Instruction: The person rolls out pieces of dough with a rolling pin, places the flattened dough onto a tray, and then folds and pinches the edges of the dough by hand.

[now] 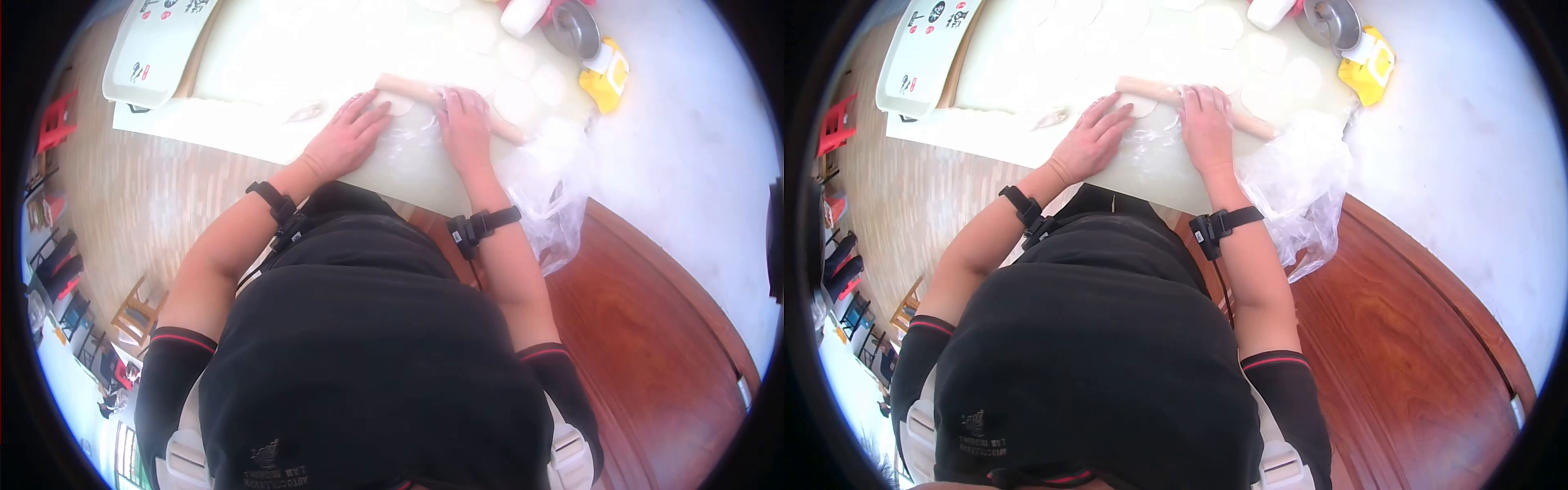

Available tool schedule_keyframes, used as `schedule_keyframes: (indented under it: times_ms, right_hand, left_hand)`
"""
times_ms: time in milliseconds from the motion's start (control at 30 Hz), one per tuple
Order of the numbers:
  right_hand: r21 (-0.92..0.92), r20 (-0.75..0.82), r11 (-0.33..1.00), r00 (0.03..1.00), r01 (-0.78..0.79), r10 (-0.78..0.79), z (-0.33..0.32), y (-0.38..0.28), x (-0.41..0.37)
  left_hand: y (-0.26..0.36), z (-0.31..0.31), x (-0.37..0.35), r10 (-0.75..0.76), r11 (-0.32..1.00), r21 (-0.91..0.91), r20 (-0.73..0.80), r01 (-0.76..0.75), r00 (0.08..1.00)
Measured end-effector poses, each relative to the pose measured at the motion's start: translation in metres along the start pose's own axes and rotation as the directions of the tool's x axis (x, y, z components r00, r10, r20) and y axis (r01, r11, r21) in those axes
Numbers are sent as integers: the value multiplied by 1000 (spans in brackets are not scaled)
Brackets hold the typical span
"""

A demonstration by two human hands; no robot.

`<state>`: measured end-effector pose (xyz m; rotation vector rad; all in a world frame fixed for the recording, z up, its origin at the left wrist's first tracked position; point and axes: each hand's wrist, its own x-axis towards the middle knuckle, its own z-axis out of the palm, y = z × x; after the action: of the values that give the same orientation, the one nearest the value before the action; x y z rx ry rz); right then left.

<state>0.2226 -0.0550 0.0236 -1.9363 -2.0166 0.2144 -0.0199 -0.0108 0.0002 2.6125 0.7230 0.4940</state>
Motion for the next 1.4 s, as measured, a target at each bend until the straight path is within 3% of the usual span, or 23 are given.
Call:
schedule_keyframes:
  times_ms: [200,267,433,500,567,900,1100,1167,1300,1400]
  right_hand:
    - [139,-50,990,999,28,-21,-5,4,3]
    - [142,-119,990,993,-9,26,-12,6,5]
    - [214,-103,970,985,-112,136,-28,8,-5]
    - [213,-78,968,985,-134,154,-24,9,-12]
    - [163,-52,981,992,-108,118,-16,11,-22]
    - [112,31,990,996,-89,86,5,-11,-40]
    - [-128,-33,992,999,2,-7,23,-18,-32]
    - [-154,-56,983,994,-101,93,22,-4,-15]
    - [-108,33,993,998,-49,53,21,-11,-27]
    - [45,58,999,998,-23,21,22,-30,-46]
  left_hand:
    - [-2,1,-2,3,1000,28,-6,-3,1000]
    - [-3,1,-3,6,1000,23,-8,-6,1000]
    - [-3,-2,2,-26,999,-42,-68,24,997]
    - [-6,-3,9,-41,999,-39,-93,37,995]
    - [-8,-9,18,8,997,78,-29,-6,1000]
    - [0,-3,-4,-36,998,43,-24,37,999]
    - [-2,-3,-11,-34,998,52,-3,34,999]
    - [-1,-3,-12,-32,996,80,-13,33,999]
    - [-2,-1,-10,-40,997,71,-20,42,999]
    - [-2,2,-12,-46,998,38,-17,46,999]
